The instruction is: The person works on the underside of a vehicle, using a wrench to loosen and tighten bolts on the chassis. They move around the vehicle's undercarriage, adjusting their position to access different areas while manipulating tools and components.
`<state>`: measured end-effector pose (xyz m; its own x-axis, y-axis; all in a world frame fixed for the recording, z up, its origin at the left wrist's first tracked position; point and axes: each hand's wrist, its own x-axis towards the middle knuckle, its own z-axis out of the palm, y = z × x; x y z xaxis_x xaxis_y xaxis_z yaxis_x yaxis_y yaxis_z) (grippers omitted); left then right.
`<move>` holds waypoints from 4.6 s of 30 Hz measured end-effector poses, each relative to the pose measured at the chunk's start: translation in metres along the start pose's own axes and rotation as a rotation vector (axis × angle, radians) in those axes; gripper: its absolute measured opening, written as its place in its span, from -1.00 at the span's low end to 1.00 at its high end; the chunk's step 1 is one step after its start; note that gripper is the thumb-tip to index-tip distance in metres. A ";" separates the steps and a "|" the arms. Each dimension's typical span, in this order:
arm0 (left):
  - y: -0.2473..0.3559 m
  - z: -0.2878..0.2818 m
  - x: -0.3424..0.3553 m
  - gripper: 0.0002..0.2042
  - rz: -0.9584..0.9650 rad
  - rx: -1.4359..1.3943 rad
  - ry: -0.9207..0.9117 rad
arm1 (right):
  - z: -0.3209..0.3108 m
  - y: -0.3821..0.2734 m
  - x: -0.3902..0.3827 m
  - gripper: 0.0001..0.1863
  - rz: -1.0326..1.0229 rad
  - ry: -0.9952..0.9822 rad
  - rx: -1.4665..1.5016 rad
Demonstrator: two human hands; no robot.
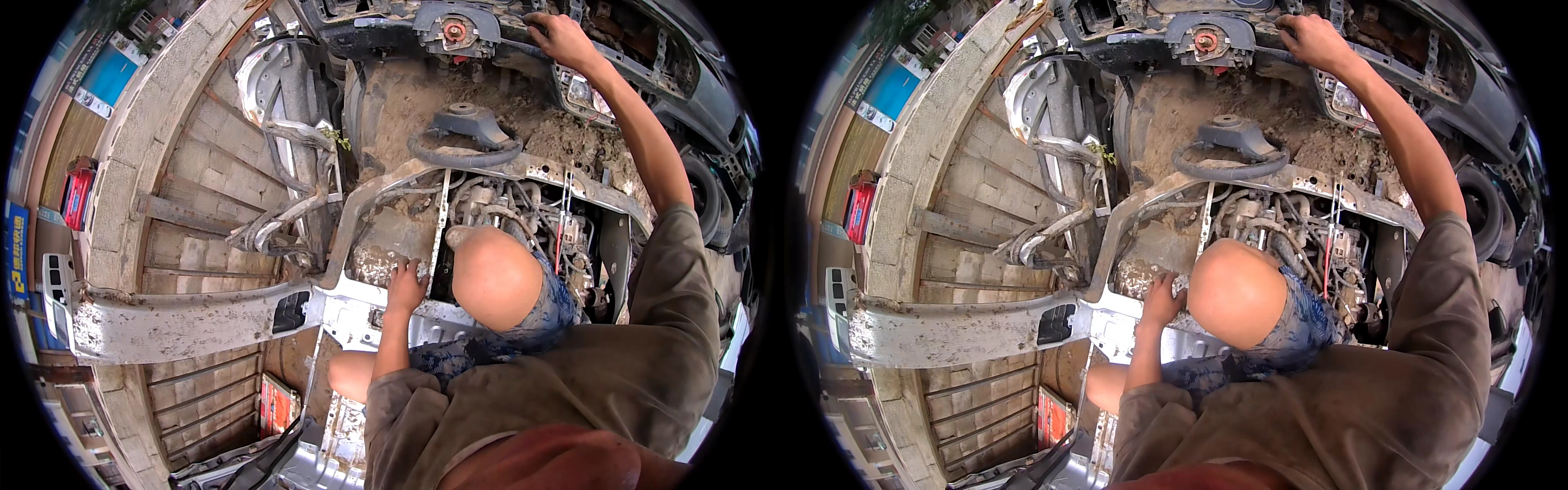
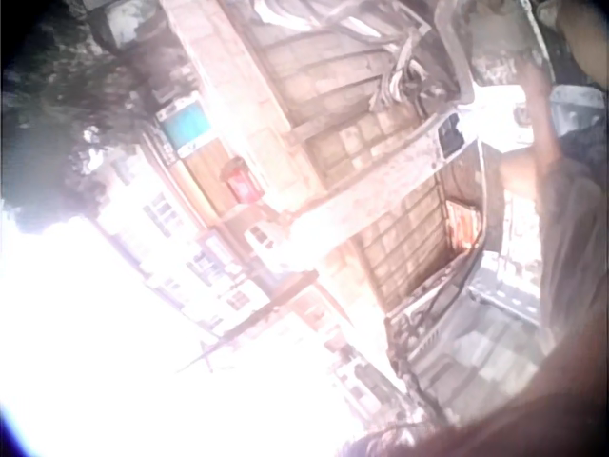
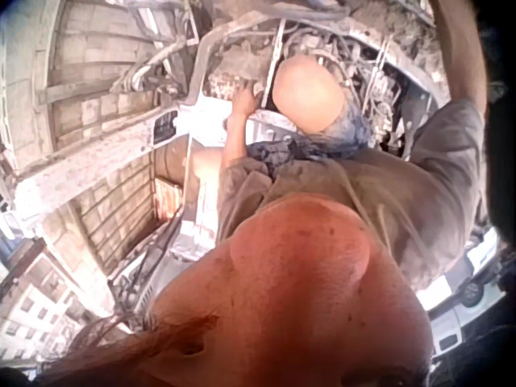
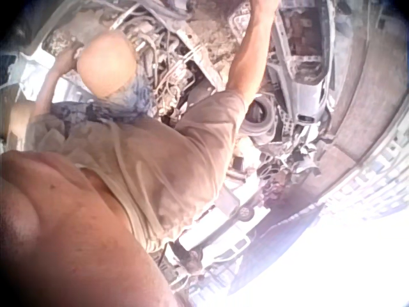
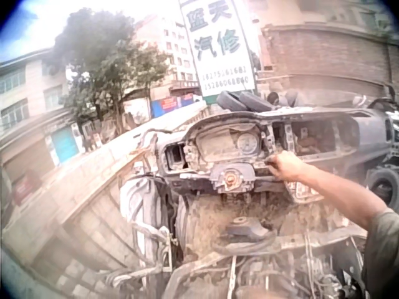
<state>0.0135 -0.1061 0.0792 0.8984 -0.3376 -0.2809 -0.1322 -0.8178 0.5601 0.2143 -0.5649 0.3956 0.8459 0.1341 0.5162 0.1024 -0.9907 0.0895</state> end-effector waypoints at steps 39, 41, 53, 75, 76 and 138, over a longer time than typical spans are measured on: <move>0.007 -0.069 -0.080 -0.51 0.053 -0.187 0.191 | -0.037 -0.035 0.075 -0.69 0.283 -0.249 -0.179; 0.011 -0.071 -0.086 -0.51 0.056 -0.153 0.204 | -0.033 -0.036 0.074 -0.69 0.272 -0.246 -0.186; 0.007 -0.070 -0.080 -0.53 -0.003 -0.162 0.246 | -0.026 -0.031 0.078 -0.70 0.561 -0.197 0.031; 0.019 -0.069 -0.089 -0.53 0.058 -0.168 0.270 | -0.034 -0.032 0.084 -0.74 0.072 -0.235 -0.224; 0.019 -0.069 -0.090 -0.53 0.041 -0.171 0.260 | -0.035 -0.034 0.084 -0.74 0.072 -0.236 -0.224; 0.027 -0.076 -0.099 -0.50 0.025 -0.167 0.267 | -0.025 -0.021 0.052 -0.84 -0.043 -0.262 -0.194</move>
<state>-0.0475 -0.0589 0.1815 0.9768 -0.2048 -0.0634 -0.1052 -0.7155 0.6906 0.2433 -0.5366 0.4415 0.9514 0.1401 0.2742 0.0605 -0.9582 0.2796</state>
